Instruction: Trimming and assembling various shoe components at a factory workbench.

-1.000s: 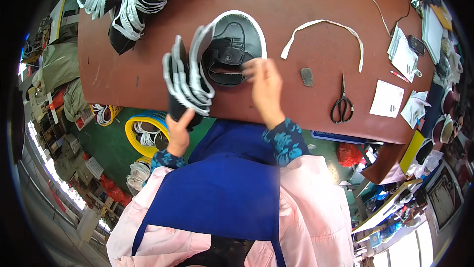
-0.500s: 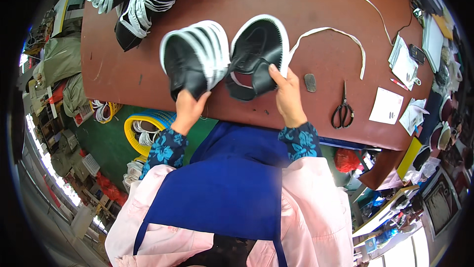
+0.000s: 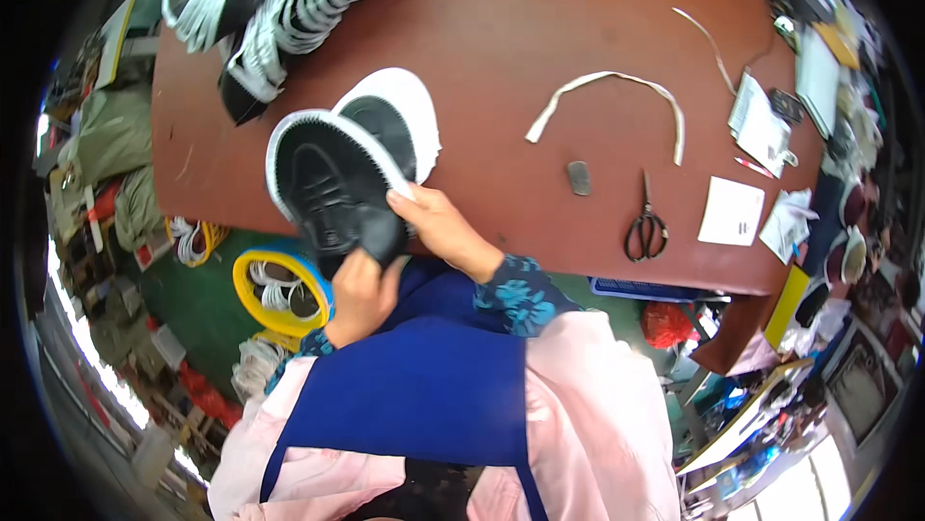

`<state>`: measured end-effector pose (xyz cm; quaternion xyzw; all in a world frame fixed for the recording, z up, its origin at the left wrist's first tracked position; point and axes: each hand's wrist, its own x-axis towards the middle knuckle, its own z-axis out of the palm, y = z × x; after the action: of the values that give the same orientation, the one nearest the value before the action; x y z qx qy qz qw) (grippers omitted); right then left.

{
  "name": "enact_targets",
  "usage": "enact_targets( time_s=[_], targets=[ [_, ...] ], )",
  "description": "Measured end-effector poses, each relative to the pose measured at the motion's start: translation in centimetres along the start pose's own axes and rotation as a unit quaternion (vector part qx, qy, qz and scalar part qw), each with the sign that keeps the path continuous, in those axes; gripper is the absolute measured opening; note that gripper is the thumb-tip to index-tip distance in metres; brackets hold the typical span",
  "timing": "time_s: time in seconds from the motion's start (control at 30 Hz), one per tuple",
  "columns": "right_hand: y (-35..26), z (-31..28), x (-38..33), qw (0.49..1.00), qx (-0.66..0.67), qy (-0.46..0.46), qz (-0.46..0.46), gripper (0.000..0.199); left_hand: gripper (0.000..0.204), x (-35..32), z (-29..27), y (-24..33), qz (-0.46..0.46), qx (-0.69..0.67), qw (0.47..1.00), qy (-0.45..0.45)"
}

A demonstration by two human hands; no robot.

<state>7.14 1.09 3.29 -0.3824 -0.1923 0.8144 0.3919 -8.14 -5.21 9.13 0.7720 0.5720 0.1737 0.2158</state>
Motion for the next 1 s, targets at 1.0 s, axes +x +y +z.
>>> enact_targets(
  time_s=[1.0],
  targets=[
    [-1.0, -4.9, -3.4, 0.985, -0.156, 0.069, -0.020, 0.014, 0.060, 1.1, 6.9, -6.1, -0.347, -0.789, 0.478, -0.169]
  ],
)
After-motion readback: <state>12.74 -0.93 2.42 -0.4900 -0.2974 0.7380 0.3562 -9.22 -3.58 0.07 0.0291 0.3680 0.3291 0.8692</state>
